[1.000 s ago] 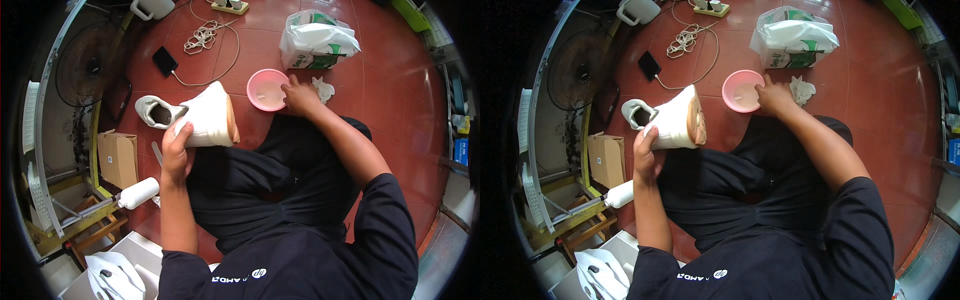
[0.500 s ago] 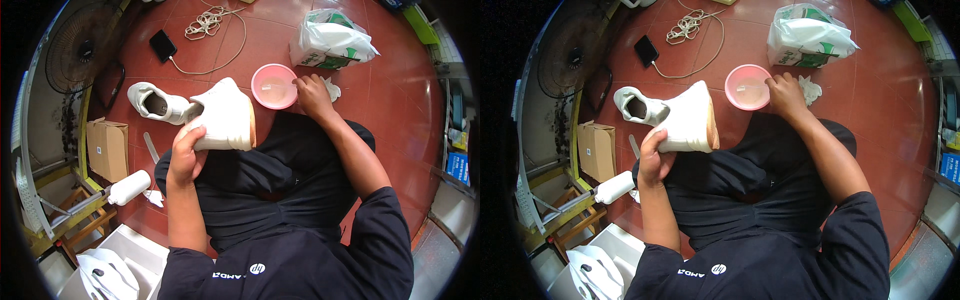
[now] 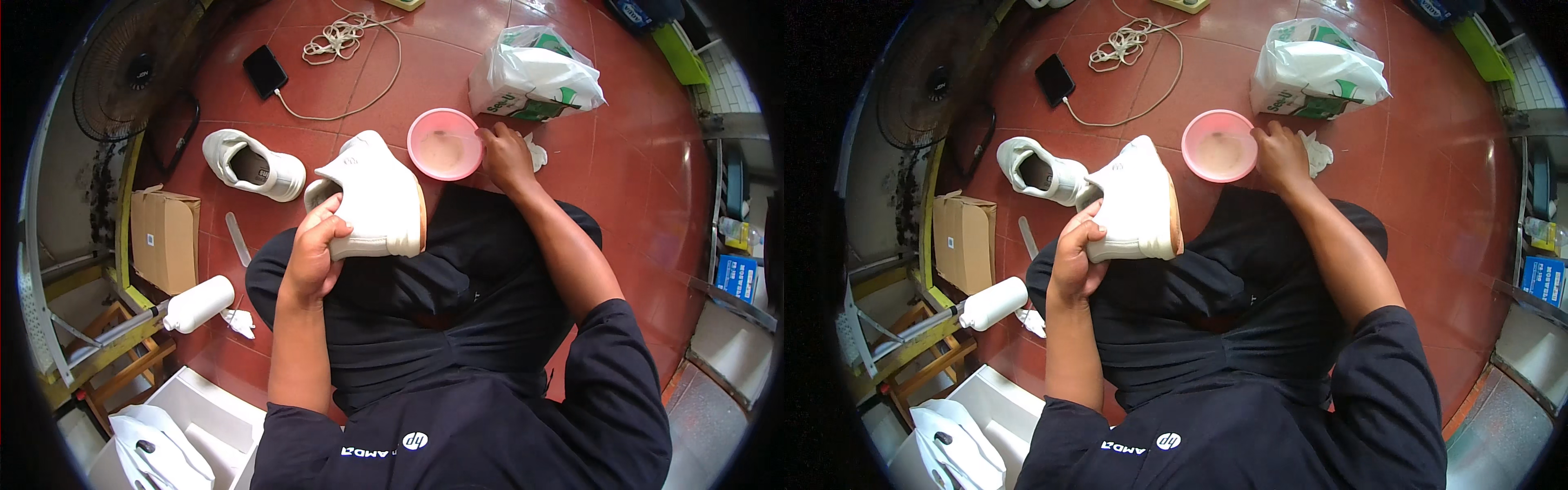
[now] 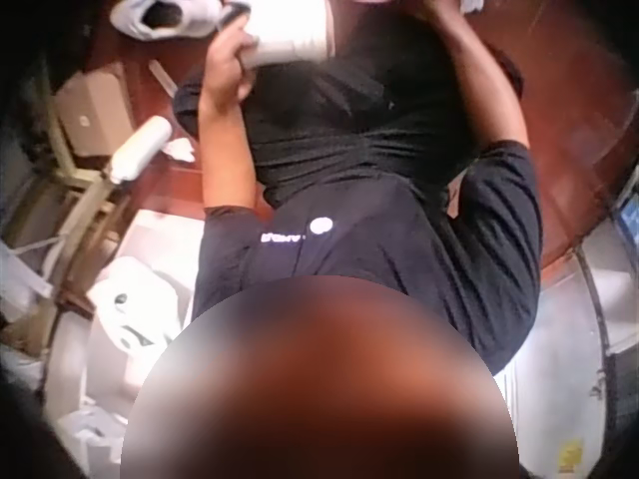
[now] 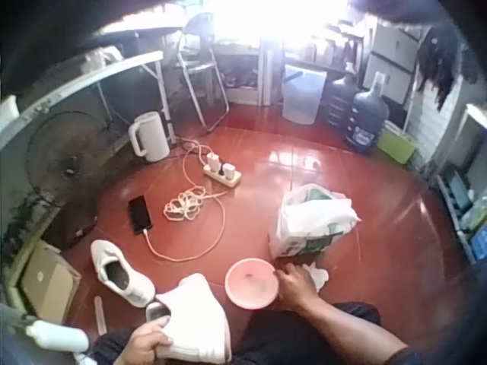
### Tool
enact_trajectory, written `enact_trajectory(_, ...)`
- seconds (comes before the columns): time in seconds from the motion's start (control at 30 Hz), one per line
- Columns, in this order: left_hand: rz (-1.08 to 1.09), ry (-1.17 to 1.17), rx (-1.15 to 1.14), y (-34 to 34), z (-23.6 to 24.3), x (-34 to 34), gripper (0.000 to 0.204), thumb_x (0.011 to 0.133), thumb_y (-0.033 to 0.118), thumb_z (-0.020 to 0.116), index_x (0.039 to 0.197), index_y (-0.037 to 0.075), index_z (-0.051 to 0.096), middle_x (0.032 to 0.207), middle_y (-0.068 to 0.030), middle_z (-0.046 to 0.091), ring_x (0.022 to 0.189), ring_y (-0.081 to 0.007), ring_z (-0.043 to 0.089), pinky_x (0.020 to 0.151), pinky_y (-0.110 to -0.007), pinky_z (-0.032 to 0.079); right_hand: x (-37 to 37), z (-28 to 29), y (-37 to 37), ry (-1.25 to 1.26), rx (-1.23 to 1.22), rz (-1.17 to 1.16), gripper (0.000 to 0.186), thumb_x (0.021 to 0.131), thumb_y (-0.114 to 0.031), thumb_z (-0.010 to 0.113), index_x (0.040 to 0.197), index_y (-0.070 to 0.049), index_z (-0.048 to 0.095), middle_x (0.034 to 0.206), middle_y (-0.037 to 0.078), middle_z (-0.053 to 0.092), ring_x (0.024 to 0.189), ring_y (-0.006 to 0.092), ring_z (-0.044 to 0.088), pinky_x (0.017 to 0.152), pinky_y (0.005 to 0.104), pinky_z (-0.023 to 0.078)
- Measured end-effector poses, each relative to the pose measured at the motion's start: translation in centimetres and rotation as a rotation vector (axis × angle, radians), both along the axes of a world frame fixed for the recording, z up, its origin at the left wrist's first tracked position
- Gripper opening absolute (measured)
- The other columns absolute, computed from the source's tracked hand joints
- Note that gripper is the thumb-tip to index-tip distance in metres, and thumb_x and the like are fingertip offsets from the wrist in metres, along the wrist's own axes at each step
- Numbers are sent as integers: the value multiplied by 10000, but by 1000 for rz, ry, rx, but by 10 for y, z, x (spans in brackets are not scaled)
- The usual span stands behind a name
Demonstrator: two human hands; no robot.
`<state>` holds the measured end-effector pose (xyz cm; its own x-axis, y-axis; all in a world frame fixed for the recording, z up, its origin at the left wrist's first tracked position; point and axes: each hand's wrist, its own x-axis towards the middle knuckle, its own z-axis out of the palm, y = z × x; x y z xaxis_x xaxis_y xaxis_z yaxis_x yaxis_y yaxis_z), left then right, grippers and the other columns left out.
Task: Cleaning and repairing a white sneaker using a liquid solution and cotton swabs.
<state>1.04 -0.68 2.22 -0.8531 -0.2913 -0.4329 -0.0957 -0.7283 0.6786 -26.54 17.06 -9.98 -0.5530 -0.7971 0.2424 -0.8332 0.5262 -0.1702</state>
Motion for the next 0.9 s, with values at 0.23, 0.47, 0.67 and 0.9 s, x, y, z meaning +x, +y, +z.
enact_trajectory(0.23, 9, -15, 26, 1, 1, 1, 512, 835, 90, 473, 1315, -82, 427, 1191, -144, 583, 1065, -188, 589, 933, -301, 463, -5, 20, 18, -242, -83, -195, 180, 781, -160, 613, 925, -97, 701, 914, 166, 642, 885, 357, 613, 780, 448, 493)
enact_trajectory(0.47, 22, -66, -61, 10, -4, -5, 464, 998, 322, 439, 1303, -28, 460, 1235, -114, 568, 1118, -183, 569, 955, -317, 450, -18, 19, 38, -301, 12, -257, 198, 829, -210, 608, 940, -85, 713, 966, 173, 671, 924, 377, 607, 863, 458, 461)
enact_trajectory(0.67, -8, 14, -212, 14, -12, -4, 721, 987, 527, 379, 1398, -61, 318, 1305, -164, 520, 1183, -210, 544, 979, -328, 445, -20, 21, 48, -669, -125, -348, 203, 861, -164, 596, 944, -2, 687, 1111, 217, 656, 1049, 347, 619, 905, 402, 458)
enact_trajectory(0.9, 9, 186, -520, 24, -13, -2, 801, 921, 671, 356, 1291, -35, 432, 1174, -88, 539, 1129, -149, 488, 970, -288, 389, 41, 79, 50, -1082, -581, -224, 113, 932, -97, 540, 981, -5, 584, 846, 3, 575, 789, 80, 526, 718, 230, 418)
